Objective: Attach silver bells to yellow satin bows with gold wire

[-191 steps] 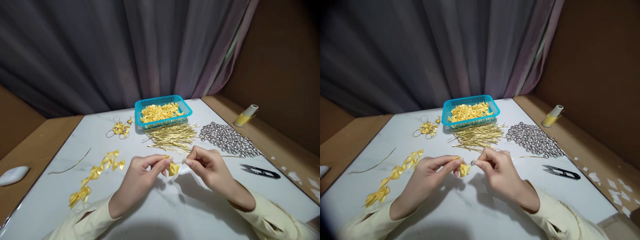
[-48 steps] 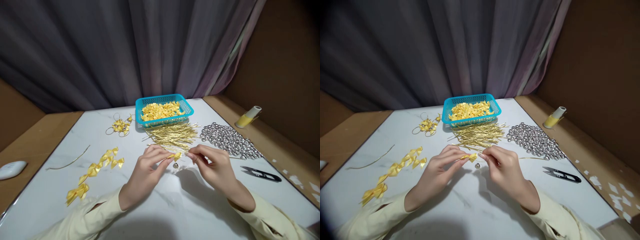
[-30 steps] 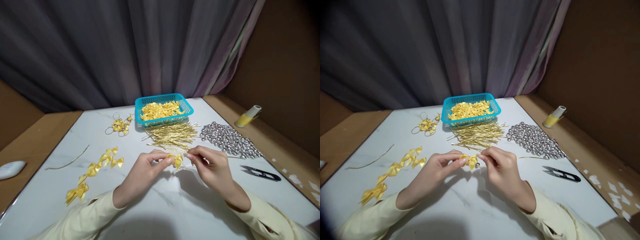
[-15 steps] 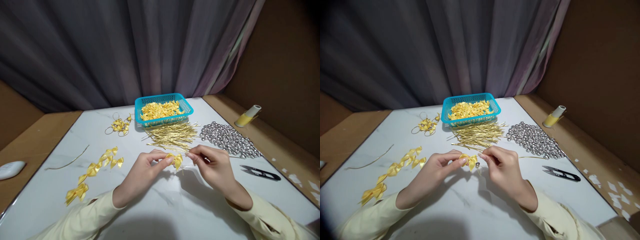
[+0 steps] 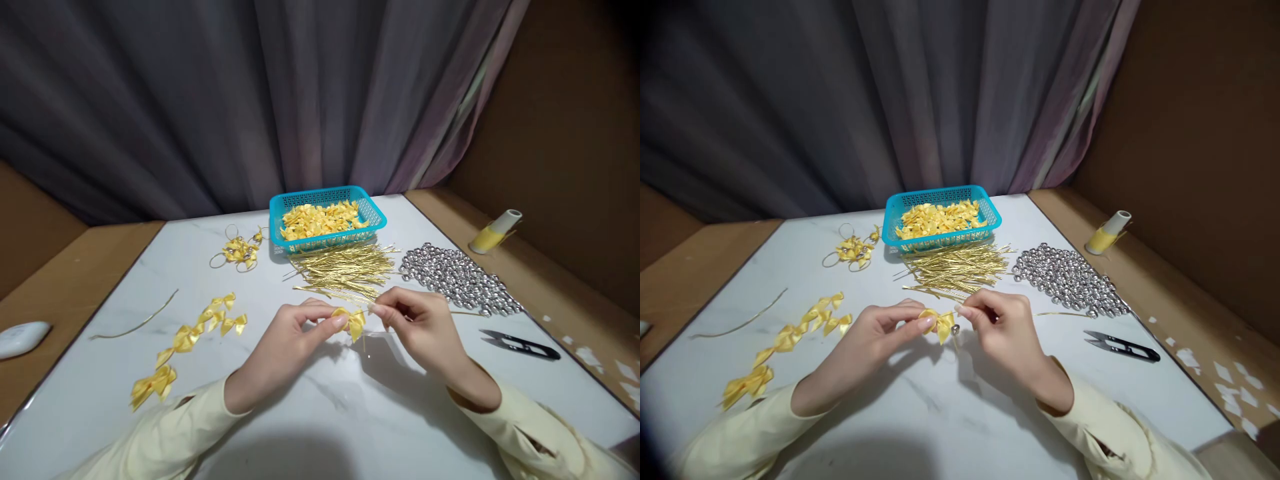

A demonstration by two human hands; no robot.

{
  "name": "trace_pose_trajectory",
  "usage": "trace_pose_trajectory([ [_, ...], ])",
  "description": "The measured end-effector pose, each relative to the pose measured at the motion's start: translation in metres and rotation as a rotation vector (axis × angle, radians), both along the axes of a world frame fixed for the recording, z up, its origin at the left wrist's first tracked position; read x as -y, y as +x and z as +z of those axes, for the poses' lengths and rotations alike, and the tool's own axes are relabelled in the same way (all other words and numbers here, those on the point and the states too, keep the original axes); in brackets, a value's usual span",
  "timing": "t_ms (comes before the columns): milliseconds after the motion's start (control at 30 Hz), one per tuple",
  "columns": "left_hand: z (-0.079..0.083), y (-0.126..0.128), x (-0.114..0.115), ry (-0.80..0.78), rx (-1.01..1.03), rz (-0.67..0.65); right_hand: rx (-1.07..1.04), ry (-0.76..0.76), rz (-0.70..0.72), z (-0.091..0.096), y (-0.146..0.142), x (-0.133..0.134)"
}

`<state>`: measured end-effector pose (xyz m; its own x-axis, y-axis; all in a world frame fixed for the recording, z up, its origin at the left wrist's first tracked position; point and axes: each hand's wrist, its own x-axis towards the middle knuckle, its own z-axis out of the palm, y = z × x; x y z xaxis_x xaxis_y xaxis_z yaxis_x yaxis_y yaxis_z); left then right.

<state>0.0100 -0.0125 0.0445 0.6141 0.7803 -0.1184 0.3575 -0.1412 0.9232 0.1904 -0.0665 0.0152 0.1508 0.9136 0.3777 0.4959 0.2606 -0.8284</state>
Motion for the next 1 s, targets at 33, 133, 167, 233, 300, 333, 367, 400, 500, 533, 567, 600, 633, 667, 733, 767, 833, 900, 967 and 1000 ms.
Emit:
trace_pose_trajectory([
  [33, 0.0, 0.0, 0.0, 0.003, 0.001, -0.01, -0.041, -0.047, 0.015, 0.0, 0.001, -0.001],
  [133, -0.001, -0.001, 0.0, 0.008, -0.005, -0.03, -0.14, -0.139, 0.039, -0.001, 0.0, -0.003],
  [167, -0.001, -0.001, 0.0, 0.01, -0.007, -0.03, -0.158, -0.152, 0.04, -0.002, 0.0, -0.004],
  [233, -0.001, -0.001, 0.001, 0.017, -0.007, -0.023, -0.181, -0.166, 0.038, -0.003, -0.002, -0.004],
  [300, 0.0, -0.001, 0.001, 0.023, -0.004, -0.013, -0.186, -0.167, 0.038, -0.003, -0.003, -0.004],
  [333, 0.0, -0.001, 0.001, 0.023, -0.003, -0.012, -0.18, -0.161, 0.039, -0.004, -0.003, -0.004],
  [367, 0.001, -0.001, 0.002, 0.021, -0.002, -0.015, -0.165, -0.149, 0.039, -0.004, -0.003, -0.004],
  [400, 0.001, 0.0, 0.002, 0.017, -0.002, -0.02, -0.142, -0.129, 0.04, -0.003, -0.003, -0.004],
  [500, 0.002, 0.001, 0.001, -0.009, 0.006, -0.042, -0.035, -0.039, 0.028, -0.001, -0.001, -0.003],
  [533, 0.003, 0.001, 0.001, -0.025, 0.01, -0.045, -0.002, -0.01, 0.024, 0.0, 0.0, -0.002],
  [567, 0.003, 0.001, 0.001, -0.04, 0.012, -0.047, 0.024, 0.012, 0.019, 0.001, 0.0, -0.002],
  [600, 0.003, 0.001, 0.001, -0.052, 0.012, -0.048, 0.04, 0.029, 0.016, 0.002, 0.0, -0.001],
  [633, 0.004, 0.001, 0.001, -0.059, 0.011, -0.049, 0.047, 0.037, 0.015, 0.003, 0.0, -0.001],
  [667, 0.004, 0.001, 0.001, -0.059, 0.009, -0.049, 0.045, 0.035, 0.018, 0.003, 0.0, 0.0],
  [733, 0.004, 0.0, 0.0, -0.048, 0.005, -0.05, 0.012, 0.006, 0.029, 0.003, 0.001, -0.001],
  [767, 0.003, 0.0, 0.0, -0.04, 0.006, -0.051, -0.015, -0.021, 0.041, 0.003, 0.001, -0.001],
  [833, 0.002, -0.001, 0.0, -0.026, 0.006, -0.06, -0.076, -0.087, 0.078, 0.003, 0.002, -0.003],
  [900, 0.001, -0.001, 0.0, -0.011, 0.005, -0.078, -0.127, -0.154, 0.123, 0.003, 0.004, -0.004],
  [967, 0.001, -0.001, 0.001, 0.005, -0.003, -0.094, -0.168, -0.207, 0.166, 0.004, 0.006, -0.006],
  [1000, 0.0, -0.001, 0.001, 0.013, -0.008, -0.1, -0.186, -0.226, 0.182, 0.004, 0.007, -0.006],
])
